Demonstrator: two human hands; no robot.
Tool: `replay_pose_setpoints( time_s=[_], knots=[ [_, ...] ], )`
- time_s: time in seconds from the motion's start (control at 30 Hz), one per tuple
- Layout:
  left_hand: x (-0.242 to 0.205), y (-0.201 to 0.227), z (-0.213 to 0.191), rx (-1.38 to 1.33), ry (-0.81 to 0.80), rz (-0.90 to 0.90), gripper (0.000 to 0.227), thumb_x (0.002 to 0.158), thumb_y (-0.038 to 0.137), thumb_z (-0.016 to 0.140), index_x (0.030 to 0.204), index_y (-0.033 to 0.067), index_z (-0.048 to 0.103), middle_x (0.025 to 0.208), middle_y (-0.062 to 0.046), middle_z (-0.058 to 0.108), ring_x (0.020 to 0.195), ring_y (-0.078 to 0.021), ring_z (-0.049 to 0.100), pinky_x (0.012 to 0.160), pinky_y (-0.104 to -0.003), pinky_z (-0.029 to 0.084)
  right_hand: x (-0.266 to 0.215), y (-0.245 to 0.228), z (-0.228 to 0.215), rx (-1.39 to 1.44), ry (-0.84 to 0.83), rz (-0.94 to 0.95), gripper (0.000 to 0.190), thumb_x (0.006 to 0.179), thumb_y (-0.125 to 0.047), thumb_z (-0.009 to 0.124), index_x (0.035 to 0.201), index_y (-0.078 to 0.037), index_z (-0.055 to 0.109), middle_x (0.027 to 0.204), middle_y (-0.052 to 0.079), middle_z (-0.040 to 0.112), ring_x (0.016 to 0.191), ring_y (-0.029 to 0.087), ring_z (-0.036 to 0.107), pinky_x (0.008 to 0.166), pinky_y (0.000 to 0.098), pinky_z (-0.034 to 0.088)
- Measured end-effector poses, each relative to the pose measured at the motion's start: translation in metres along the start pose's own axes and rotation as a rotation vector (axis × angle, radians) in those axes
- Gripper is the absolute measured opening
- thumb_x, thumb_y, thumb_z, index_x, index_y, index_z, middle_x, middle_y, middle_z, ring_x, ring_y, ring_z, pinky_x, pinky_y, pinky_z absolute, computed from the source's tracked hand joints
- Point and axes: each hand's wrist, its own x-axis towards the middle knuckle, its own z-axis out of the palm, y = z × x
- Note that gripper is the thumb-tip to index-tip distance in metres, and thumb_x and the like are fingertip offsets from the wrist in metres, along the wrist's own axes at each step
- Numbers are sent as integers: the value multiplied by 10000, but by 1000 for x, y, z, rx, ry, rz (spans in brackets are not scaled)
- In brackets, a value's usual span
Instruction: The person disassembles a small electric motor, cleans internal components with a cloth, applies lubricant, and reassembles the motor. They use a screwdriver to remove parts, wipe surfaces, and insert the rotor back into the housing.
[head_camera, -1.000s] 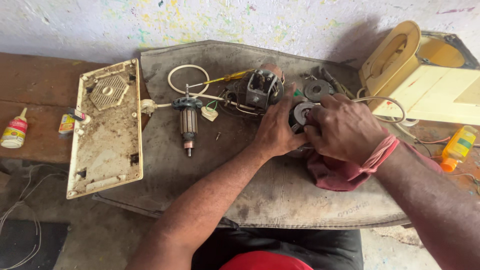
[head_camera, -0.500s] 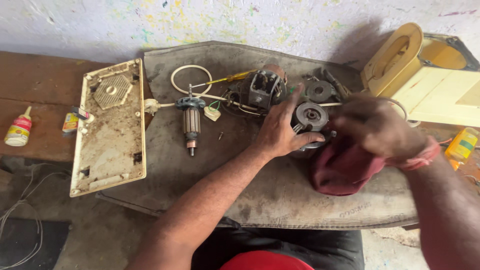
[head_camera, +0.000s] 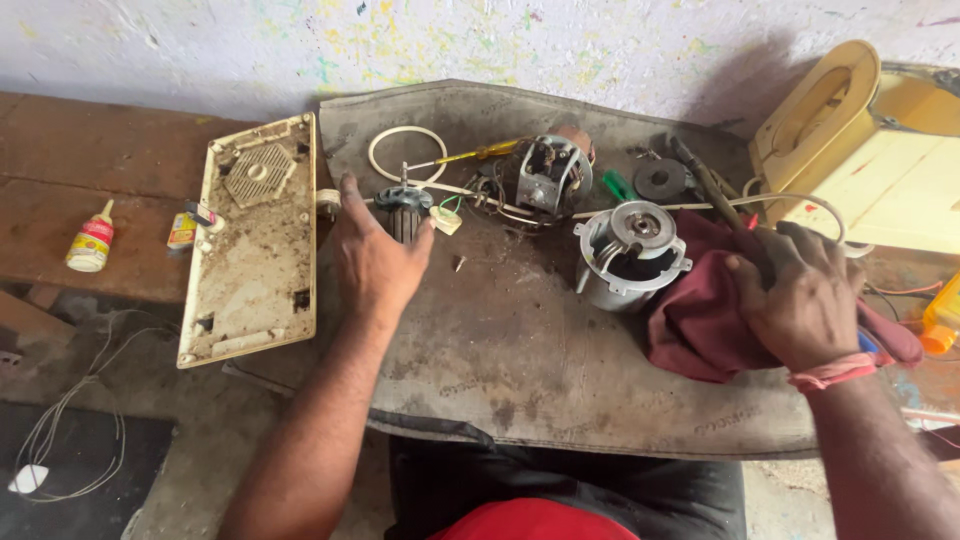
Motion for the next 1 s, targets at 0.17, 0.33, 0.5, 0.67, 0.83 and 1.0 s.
replay_pose_setpoints(
  time_s=[0.17, 0.33, 0.5, 0.67, 0.83, 1.0],
  knots=[
    [19, -1, -2, 52, -455, -259, 1155, 833, 490, 841, 1607, 73, 92, 982, -250, 725, 833, -411, 714, 727, -492, 592, -6, -4, 5, 62, 54, 39, 404, 1024, -368, 701, 1308, -82, 675, 1292, 142, 659, 1256, 395, 574, 1034, 554, 422],
    [20, 17, -14, -149, -295, -178, 1209, 791, 366, 879, 1627, 75, 55, 943, -207, 756, 799, -359, 747, 745, -449, 611, -14, -23, -30, -44, 345, -121, 443, 1093, -294, 705, 1380, 28, 603, 1358, 215, 634, 1242, 372, 569, 1105, 474, 426],
    [-4, 67, -37, -799, -290, -118, 1234, 761, 274, 859, 1646, 121, 11, 1114, -177, 752, 835, -282, 798, 750, -424, 642, -19, -84, -57, 694, 247, -99, 370, 981, -123, 732, 1312, 5, 628, 1212, 133, 694, 1099, 170, 644, 920, 330, 524],
    [-33, 137, -49, -1190, -423, 192, 1225, 830, 294, 899, 1663, 73, 29, 1452, -300, 577, 1198, -327, 738, 993, -437, 618, -13, -141, -40, 1411, -211, -57, 863, 826, -52, 791, 1532, 81, 312, 1396, 156, 571, 1266, 238, 574, 1006, 370, 524],
    [-29, 166, -67, -1080, -484, 478, 1123, 886, 450, 865, 1680, 41, 184, 1558, -264, 554, 1339, -309, 687, 1115, -456, 591, -10, -145, -27, 1750, -238, 210, 641, 894, -47, 796, 1446, 49, 485, 1048, 90, 660, 817, 185, 635, 689, 319, 547],
    [23, 161, -72, -893, -711, 320, 696, 849, 542, 701, 1380, 99, 615, 1082, -91, 780, 958, -176, 796, 838, -354, 655, -18, -134, -45, 1147, -79, 146, 414, 870, -90, 822, 1180, 13, 568, 905, 47, 660, 781, 147, 589, 676, 306, 537]
  ],
)
